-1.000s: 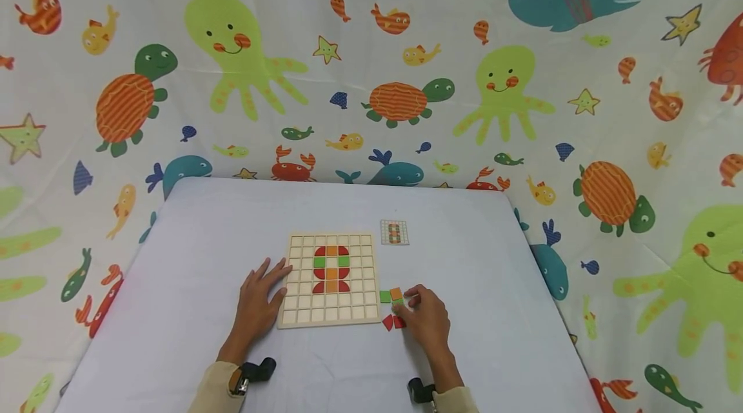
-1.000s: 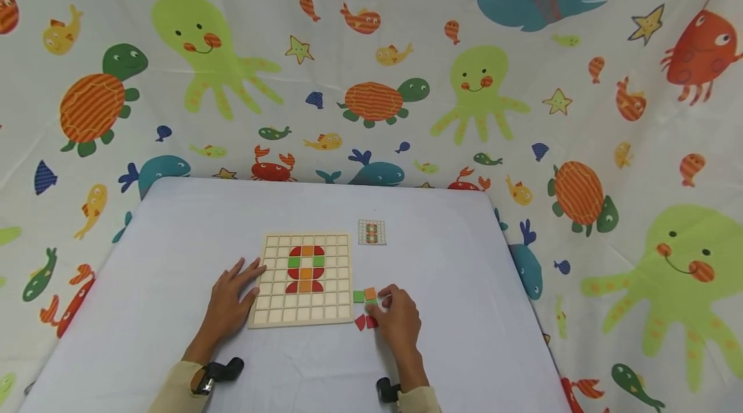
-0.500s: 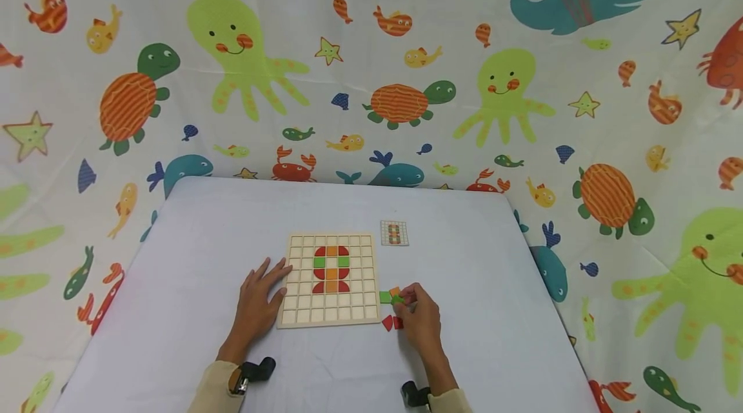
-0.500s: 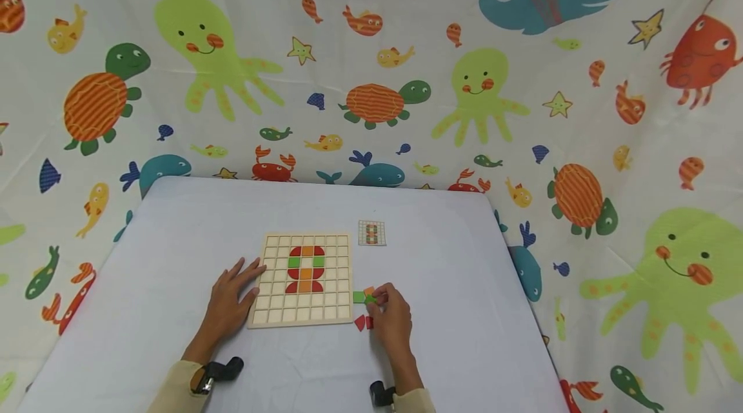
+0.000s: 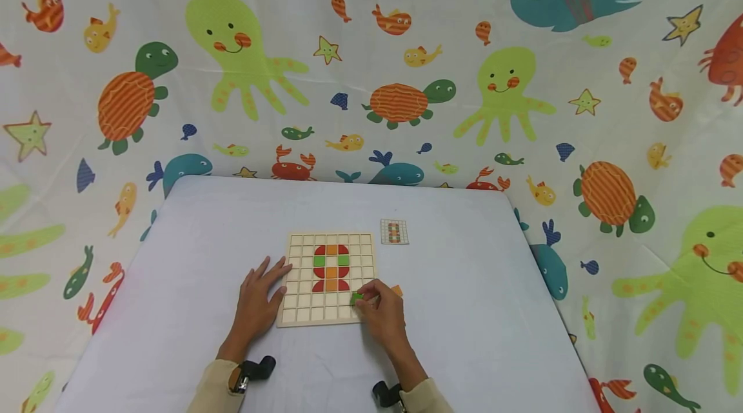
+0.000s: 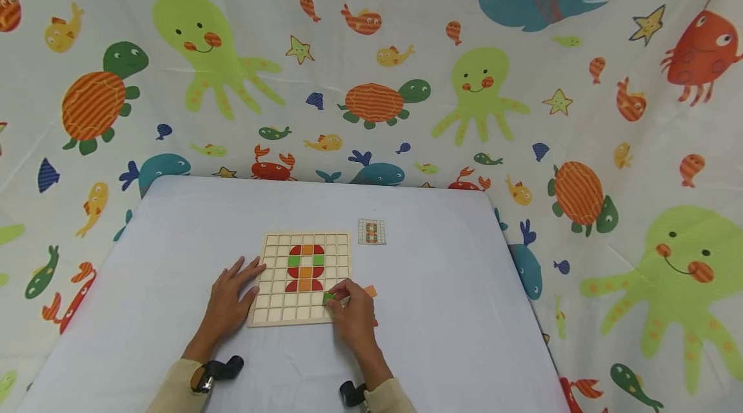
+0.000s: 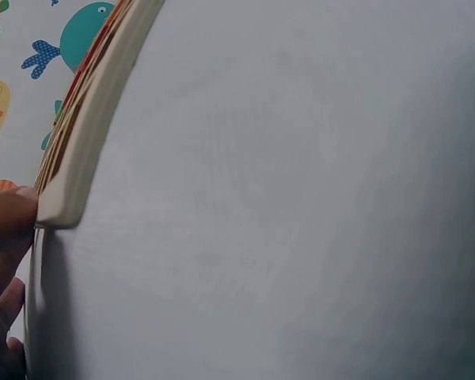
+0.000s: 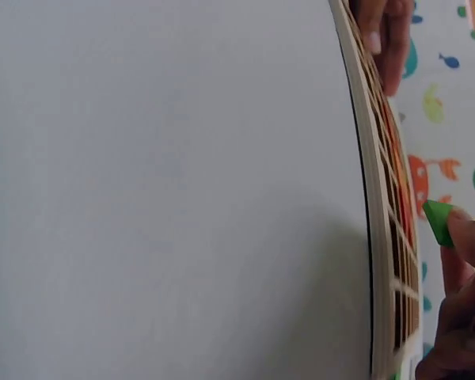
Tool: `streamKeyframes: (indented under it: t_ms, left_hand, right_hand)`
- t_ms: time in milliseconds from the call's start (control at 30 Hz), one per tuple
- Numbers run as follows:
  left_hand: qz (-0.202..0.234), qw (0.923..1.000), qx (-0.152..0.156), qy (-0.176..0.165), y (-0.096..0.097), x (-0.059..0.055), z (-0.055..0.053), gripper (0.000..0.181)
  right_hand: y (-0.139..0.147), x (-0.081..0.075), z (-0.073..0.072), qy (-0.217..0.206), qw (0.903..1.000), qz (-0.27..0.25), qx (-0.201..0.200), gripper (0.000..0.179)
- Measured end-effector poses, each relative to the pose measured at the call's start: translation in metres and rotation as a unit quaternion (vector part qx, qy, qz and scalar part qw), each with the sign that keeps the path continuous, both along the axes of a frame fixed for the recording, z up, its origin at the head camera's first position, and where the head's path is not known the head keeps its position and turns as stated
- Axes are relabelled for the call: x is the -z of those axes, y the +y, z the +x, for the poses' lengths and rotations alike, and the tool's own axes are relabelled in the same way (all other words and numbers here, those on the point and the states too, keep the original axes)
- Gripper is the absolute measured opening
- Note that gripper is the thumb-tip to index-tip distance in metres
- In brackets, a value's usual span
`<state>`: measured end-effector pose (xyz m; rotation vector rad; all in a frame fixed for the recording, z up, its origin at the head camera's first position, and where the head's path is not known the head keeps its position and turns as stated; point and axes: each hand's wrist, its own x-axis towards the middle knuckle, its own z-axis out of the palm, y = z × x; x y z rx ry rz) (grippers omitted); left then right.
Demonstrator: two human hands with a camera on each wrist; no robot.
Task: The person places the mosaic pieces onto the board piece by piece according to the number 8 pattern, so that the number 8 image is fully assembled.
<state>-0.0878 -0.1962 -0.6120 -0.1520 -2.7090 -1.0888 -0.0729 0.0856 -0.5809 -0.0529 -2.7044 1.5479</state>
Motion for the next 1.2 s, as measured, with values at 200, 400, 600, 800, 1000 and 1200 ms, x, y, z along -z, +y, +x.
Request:
streamKeyframes:
  t_ms: [200,400,600,800,1000,1200]
  left_hand:
    - [0.000,1.0000,0.001,-0.003,0.001,-0.001,0.000,0.049]
    - [0.003,1.0000,0.001,-0.002,0.001,-0.001,0.000,0.050]
    - [0.004,1.0000,0.001,0.005,0.001,0.000,0.000,0.051]
    - [0.003,1.0000,-0.002,0.009,-0.001,0.001,0.000,0.049]
    - [0.002,1.0000,-0.003,0.006,-0.001,0.001,0.000,0.050]
    - [-0.001,1.0000,-0.003,0.000,0.000,0.003,0.000,0.050]
  right_hand:
    - [-0.031,-0.002,-0.006,-0.017,0.9988,-0.016,-0.043,0.017]
    - [-0.058,0.000,-0.010,-0.006,0.9977,0.041,-0.053,0.016]
    - [-0.068,0.003,-0.011,0.016,0.9915,0.122,-0.043,0.014]
    - [-0.074,0.004,-0.012,0.023,0.9877,0.149,-0.041,0.014]
    - [-0.077,0.004,-0.013,0.023,0.9850,0.160,-0.061,0.013]
    - [-0.065,0.006,-0.012,0.023,0.9891,0.123,-0.078,0.017]
